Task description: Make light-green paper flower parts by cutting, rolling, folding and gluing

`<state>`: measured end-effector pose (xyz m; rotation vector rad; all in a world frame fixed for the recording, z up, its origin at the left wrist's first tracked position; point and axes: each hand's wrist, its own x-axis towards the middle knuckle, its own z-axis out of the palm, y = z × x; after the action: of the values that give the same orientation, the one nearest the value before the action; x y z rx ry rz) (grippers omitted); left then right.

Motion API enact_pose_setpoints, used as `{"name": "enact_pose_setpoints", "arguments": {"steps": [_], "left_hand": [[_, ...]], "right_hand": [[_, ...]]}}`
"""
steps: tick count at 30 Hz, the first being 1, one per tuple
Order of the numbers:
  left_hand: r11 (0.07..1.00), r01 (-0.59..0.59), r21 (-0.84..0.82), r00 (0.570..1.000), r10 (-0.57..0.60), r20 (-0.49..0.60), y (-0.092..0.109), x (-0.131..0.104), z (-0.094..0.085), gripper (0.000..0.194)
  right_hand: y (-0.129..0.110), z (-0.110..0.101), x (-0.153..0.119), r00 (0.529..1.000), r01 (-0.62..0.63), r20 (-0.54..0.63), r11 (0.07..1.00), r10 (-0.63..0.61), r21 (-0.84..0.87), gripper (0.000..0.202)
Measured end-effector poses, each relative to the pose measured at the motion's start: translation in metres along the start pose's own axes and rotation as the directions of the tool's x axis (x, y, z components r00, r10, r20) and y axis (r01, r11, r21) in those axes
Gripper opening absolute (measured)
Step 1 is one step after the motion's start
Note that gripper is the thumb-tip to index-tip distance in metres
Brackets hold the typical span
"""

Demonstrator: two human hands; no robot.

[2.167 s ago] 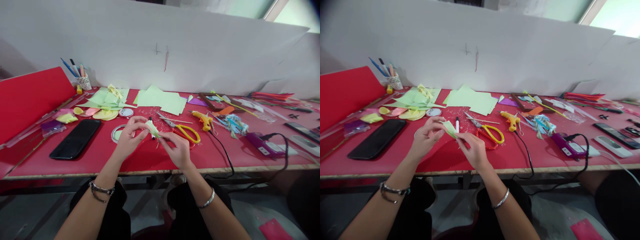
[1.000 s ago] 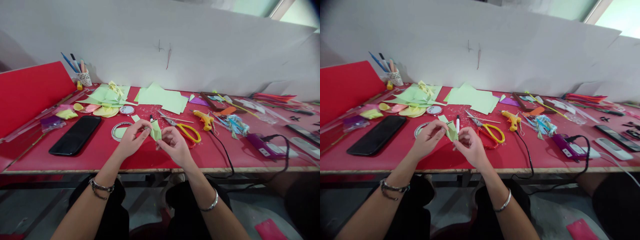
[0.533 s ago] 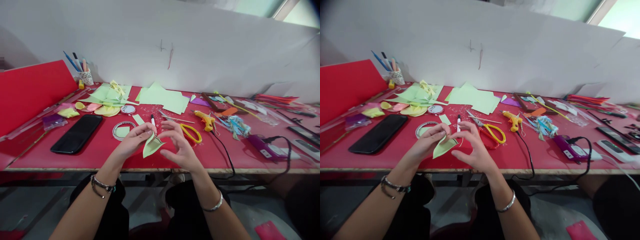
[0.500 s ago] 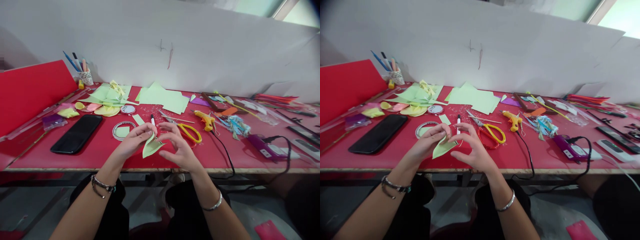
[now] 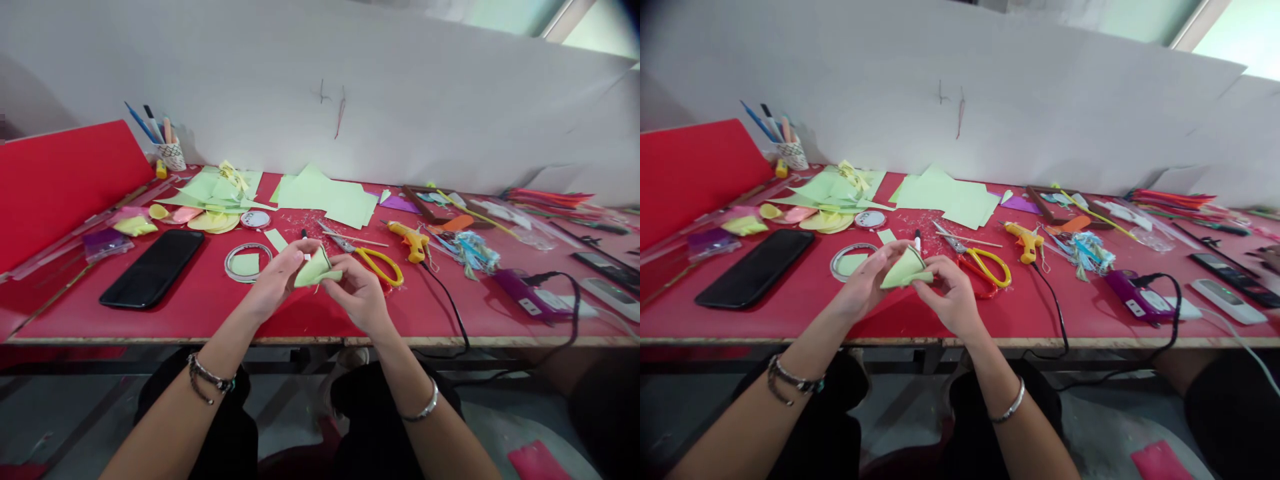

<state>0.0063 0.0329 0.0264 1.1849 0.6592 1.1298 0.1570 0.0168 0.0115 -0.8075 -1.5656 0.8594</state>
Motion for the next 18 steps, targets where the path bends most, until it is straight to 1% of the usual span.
{"name": "enact_pose_setpoints", "arguments": {"steps": [2, 3, 6, 9, 12, 15, 16, 18], "left_hand": [[1.0, 0.015, -0.008, 1.0, -0.015, -0.004, -0.0023, 0.0016, 0.0001, 0.04], [1.0, 0.021, 0.014, 1.0, -0.021, 0.0, -0.0032, 0.0021, 0.0005, 0.041], [0.991, 0.031, 0.134, 0.999, -0.028, -0.026, -0.0047, 0.0022, 0.0032, 0.033], [0.975, 0.027, 0.221, 0.997, -0.01, -0.076, -0.0059, 0.0015, 0.0055, 0.025], [0.96, 0.009, 0.281, 0.997, 0.014, -0.078, -0.0066, 0.0011, 0.0049, 0.024], [0.946, -0.009, 0.323, 0.997, 0.031, -0.064, -0.0059, 0.0017, 0.0023, 0.024], [0.944, -0.012, 0.331, 0.997, 0.034, -0.063, -0.0053, 0.002, 0.0014, 0.023], [0.942, -0.007, 0.336, 0.997, 0.033, -0.072, -0.0038, 0.0027, -0.0004, 0.023]], "right_hand": [[0.0025, 0.0013, 0.0002, 0.997, -0.024, -0.079, 1.0, 0.025, 0.016, 0.007], [0.0036, 0.0019, 0.0003, 0.994, -0.04, -0.102, 0.999, 0.042, 0.021, 0.007], [0.005, 0.0034, -0.0001, 0.989, -0.067, -0.131, 0.998, 0.068, 0.015, 0.007], [0.0039, 0.0047, -0.0014, 0.987, -0.098, -0.127, 0.995, 0.095, -0.022, 0.007], [0.0028, 0.0062, -0.0026, 0.987, -0.126, -0.108, 0.991, 0.121, -0.042, 0.01], [0.0028, 0.0068, -0.0023, 0.989, -0.138, -0.049, 0.99, 0.138, 0.011, 0.011], [0.0028, 0.0063, -0.0017, 0.989, -0.141, -0.039, 0.989, 0.142, 0.037, 0.014], [0.0023, 0.0041, 0.0003, 0.988, -0.133, -0.068, 0.988, 0.138, 0.074, 0.02]]}}
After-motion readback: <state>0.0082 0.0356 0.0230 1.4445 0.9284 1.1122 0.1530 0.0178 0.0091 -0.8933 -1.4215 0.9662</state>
